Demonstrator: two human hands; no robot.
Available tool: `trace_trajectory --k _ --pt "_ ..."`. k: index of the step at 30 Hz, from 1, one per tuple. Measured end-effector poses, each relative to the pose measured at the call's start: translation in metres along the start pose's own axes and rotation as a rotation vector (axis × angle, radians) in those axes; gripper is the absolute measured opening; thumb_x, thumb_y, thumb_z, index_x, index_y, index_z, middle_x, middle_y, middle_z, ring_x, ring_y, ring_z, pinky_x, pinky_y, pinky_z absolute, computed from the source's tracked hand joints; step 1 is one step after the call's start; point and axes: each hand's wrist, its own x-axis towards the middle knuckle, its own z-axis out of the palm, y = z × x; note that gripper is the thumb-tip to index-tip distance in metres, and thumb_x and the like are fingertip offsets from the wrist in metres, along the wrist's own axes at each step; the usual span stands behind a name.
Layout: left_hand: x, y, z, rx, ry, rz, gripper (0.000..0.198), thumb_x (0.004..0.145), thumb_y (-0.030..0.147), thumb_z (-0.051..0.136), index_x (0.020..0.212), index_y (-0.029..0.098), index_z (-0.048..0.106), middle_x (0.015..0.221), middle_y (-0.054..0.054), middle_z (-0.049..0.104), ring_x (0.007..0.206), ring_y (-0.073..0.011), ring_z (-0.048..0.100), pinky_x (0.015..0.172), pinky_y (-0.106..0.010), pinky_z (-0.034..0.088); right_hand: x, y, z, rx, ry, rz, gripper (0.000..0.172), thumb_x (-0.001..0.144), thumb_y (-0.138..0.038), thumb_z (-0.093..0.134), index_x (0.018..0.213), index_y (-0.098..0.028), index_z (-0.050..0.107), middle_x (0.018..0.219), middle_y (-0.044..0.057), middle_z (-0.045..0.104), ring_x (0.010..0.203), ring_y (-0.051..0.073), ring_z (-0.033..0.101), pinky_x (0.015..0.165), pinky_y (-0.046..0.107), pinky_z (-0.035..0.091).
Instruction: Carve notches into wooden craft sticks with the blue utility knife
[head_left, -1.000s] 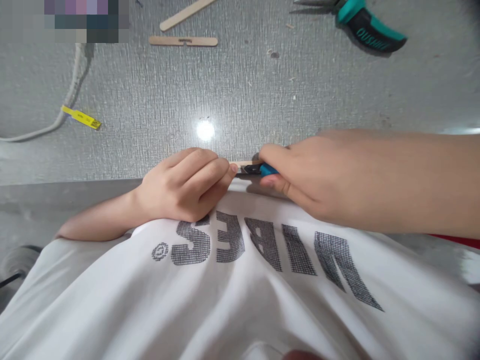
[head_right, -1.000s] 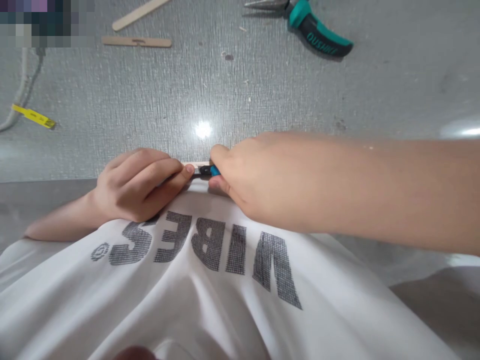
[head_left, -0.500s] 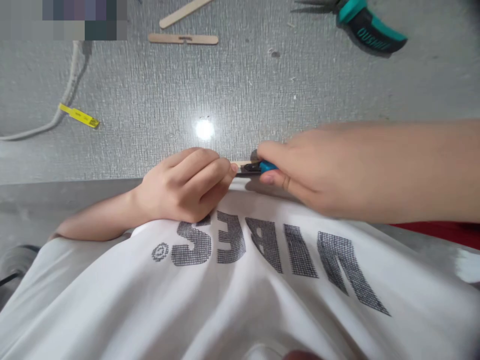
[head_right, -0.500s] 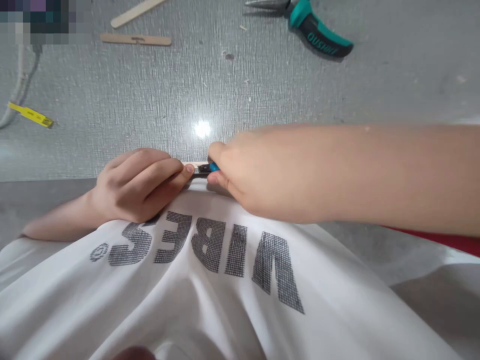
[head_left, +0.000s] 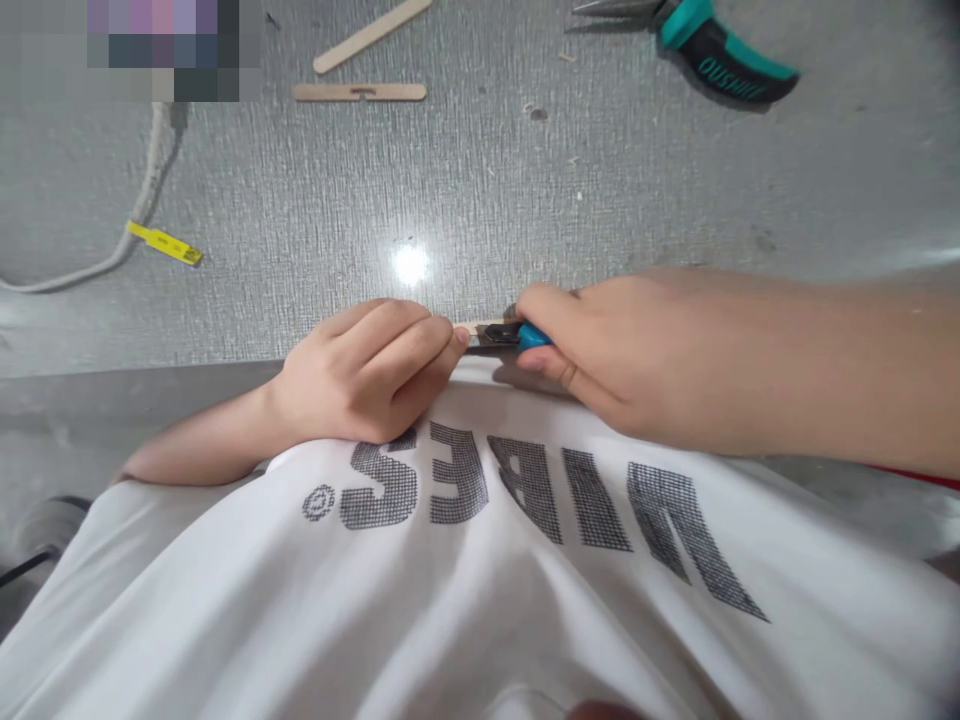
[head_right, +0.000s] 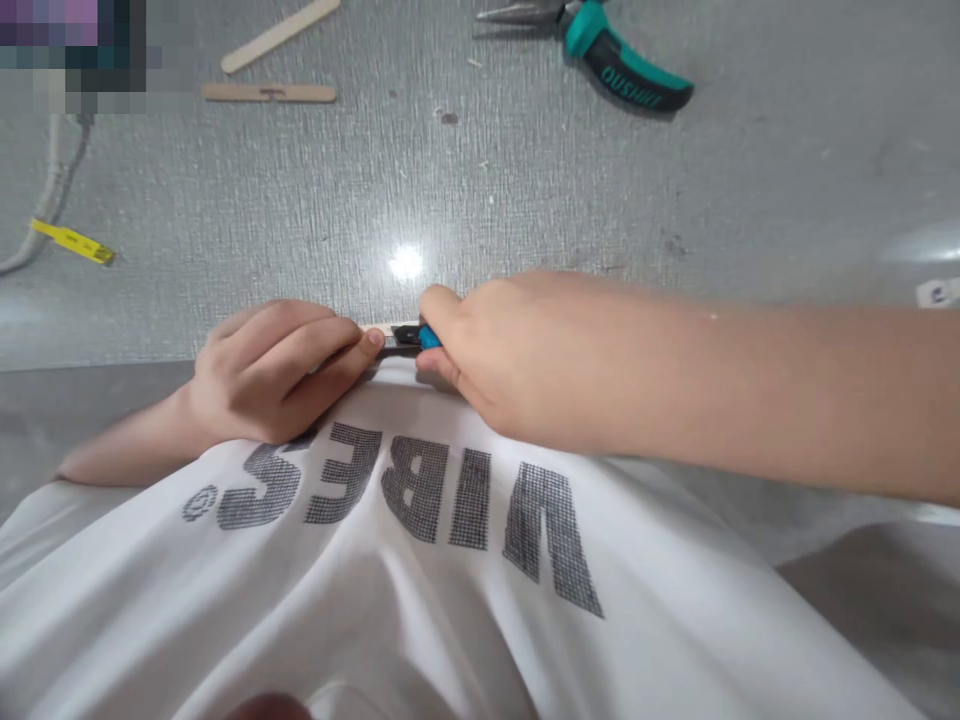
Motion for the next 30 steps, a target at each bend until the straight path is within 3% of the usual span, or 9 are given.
trace_trajectory --k 6,11,14,21,25,30 --pt "-0.001 -0.001 -0.001 0.001 0.004 0.0 0.007 0.102 0.014 0.078 0.102 0.017 0.072 0.086 0.0 0.077 0.072 -0.0144 0.07 0.065 -0.028 0.061 0.002 -0.002 -0.014 -0.01 -0.096 0.045 0.023 0.108 -0.044 0.059 0.112 -0.022 0.064 0.06 0.0 0.054 0.047 0.02 0.045 0.061 0.036 0.028" --pt "-0.001 0.0 -0.001 0.012 -0.002 0.004 0.006 0.102 0.013 0.078 0.103 0.017 0.073 0.087 -0.001 0.077 0.073 -0.015 0.071 0.065 -0.029 0.06 0.003 -0.003 -0.023 0.022 -0.092 0.07 0.024 0.106 -0.047 0.066 0.105 -0.022 0.066 0.054 -0.003 0.048 0.044 0.016 0.038 0.063 0.035 0.026" --pt "-0.001 0.0 0.0 0.006 -0.004 0.013 0.006 0.101 0.012 0.078 0.103 0.015 0.073 0.087 -0.002 0.077 0.074 -0.0157 0.072 0.065 -0.029 0.059 0.004 0.0 -0.024 0.031 -0.103 0.038 0.025 0.108 -0.046 0.065 0.104 -0.022 0.068 0.057 -0.002 0.051 0.048 0.015 0.042 0.065 0.035 0.026" --pt "0.001 -0.001 0.0 -0.001 0.028 0.028 0.008 0.101 0.01 0.079 0.103 0.014 0.073 0.086 -0.001 0.077 0.072 -0.0152 0.071 0.065 -0.029 0.061 0.01 0.019 -0.017 0.125 0.003 -0.178 0.045 0.113 -0.061 0.05 0.102 -0.022 0.07 0.068 0.001 0.059 0.057 0.014 0.046 0.068 0.034 0.028" --pt "0.001 -0.001 -0.002 -0.011 0.008 0.024 0.007 0.101 0.011 0.079 0.103 0.013 0.073 0.087 -0.003 0.078 0.072 -0.0157 0.072 0.065 -0.03 0.061 0.01 0.027 -0.016 0.162 -0.001 -0.169 0.046 0.113 -0.063 0.05 0.105 -0.023 0.071 0.075 0.003 0.064 0.062 0.015 0.05 0.069 0.035 0.028" --pt "0.001 -0.002 -0.002 -0.01 0.005 0.035 0.008 0.1 0.011 0.081 0.103 0.013 0.073 0.086 -0.002 0.078 0.071 -0.0156 0.072 0.064 -0.03 0.062 0.01 0.033 -0.014 0.16 0.007 -0.162 0.059 0.113 -0.075 0.043 0.11 -0.024 0.073 0.086 0.003 0.07 0.064 0.013 0.051 0.069 0.036 0.029"
